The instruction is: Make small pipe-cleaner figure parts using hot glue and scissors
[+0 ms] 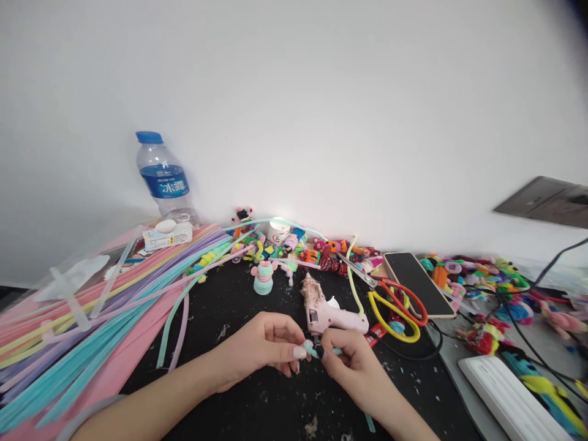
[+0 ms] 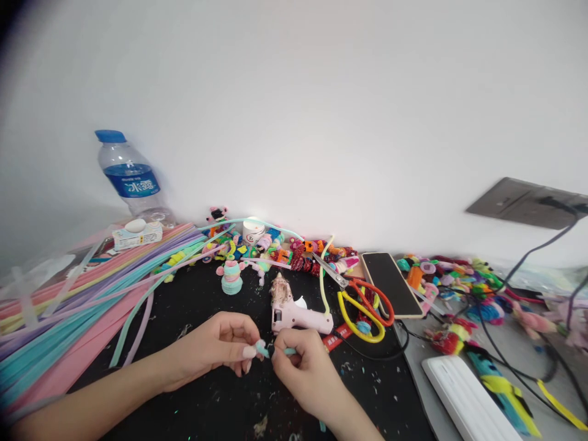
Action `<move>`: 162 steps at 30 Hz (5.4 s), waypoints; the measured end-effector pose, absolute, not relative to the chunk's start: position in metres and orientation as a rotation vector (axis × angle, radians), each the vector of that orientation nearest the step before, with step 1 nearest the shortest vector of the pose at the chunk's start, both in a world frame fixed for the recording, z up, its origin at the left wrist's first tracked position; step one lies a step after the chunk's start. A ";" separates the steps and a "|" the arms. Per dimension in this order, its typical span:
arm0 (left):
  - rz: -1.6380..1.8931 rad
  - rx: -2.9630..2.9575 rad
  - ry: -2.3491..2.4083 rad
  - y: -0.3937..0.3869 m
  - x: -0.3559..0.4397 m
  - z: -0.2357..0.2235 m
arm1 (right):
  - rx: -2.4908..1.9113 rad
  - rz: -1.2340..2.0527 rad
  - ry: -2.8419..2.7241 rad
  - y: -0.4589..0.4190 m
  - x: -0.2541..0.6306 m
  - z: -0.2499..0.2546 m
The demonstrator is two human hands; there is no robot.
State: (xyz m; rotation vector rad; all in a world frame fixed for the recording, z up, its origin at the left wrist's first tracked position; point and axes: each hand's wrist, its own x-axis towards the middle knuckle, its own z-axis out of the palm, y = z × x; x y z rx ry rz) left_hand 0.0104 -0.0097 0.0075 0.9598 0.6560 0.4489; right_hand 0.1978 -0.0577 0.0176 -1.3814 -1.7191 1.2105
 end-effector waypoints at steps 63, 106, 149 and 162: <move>0.332 0.794 0.526 -0.015 0.007 0.009 | -1.279 1.216 -1.792 -0.062 0.195 0.015; 0.109 0.961 0.610 -0.022 0.012 0.006 | -1.308 1.286 -1.816 -0.066 0.188 0.017; 0.677 1.091 0.914 -0.023 0.019 0.012 | -1.137 0.195 -2.189 -0.070 0.190 0.015; 0.721 1.008 0.898 -0.019 0.016 0.005 | -1.186 0.367 -2.143 -0.065 0.195 0.014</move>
